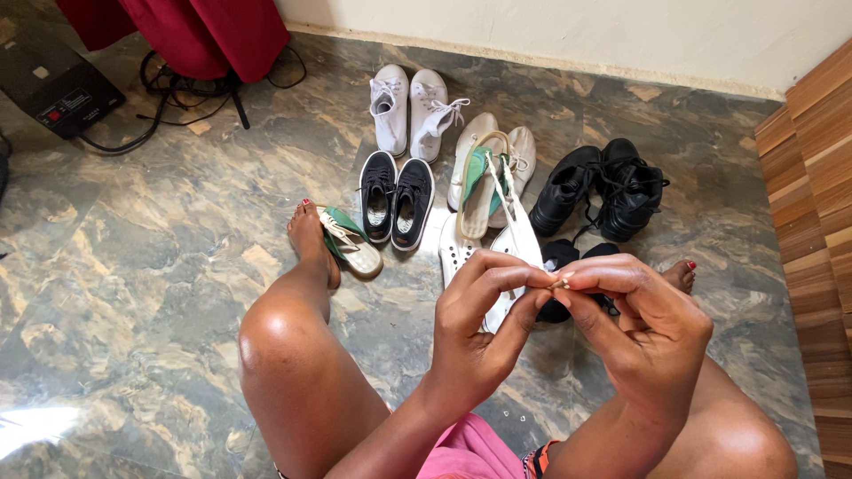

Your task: The person sits on the floor and laces a pair of white sneakers with green accents. They thread the laces through the eyelets, pull them tight, and tie a knot. The person repeats the lacing process multiple times on the same shoe.

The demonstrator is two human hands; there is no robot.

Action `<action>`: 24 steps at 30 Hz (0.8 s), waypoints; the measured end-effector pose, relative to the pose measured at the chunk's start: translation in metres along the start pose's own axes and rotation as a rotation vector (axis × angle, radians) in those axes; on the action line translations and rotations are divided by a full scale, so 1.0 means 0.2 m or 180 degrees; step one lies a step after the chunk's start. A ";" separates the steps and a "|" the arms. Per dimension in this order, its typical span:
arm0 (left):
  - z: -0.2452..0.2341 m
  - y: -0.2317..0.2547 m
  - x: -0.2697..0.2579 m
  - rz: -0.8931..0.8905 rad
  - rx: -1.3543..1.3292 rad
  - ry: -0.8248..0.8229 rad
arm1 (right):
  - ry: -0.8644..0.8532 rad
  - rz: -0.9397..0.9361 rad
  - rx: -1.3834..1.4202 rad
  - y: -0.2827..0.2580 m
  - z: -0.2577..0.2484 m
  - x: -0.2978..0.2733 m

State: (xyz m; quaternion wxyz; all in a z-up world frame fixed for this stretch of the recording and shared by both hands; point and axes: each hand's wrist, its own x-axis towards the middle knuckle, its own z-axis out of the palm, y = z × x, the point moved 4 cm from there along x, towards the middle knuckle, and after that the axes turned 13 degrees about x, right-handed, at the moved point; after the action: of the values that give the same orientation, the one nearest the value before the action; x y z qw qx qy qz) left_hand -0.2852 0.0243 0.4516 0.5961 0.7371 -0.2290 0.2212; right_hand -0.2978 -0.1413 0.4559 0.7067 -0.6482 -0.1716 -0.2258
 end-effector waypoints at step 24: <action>0.13 -0.01 -0.05 0.0119 0.0018 -0.0268 | -0.0561 0.0630 -0.0139 0.02 -0.27 -0.03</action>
State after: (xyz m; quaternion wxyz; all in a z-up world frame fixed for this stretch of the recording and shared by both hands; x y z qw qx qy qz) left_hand -0.2909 -0.0009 0.4394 0.5796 0.7430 -0.2670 0.2018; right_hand -0.3037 -0.1941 0.4441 0.6934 -0.6945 -0.1632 -0.1009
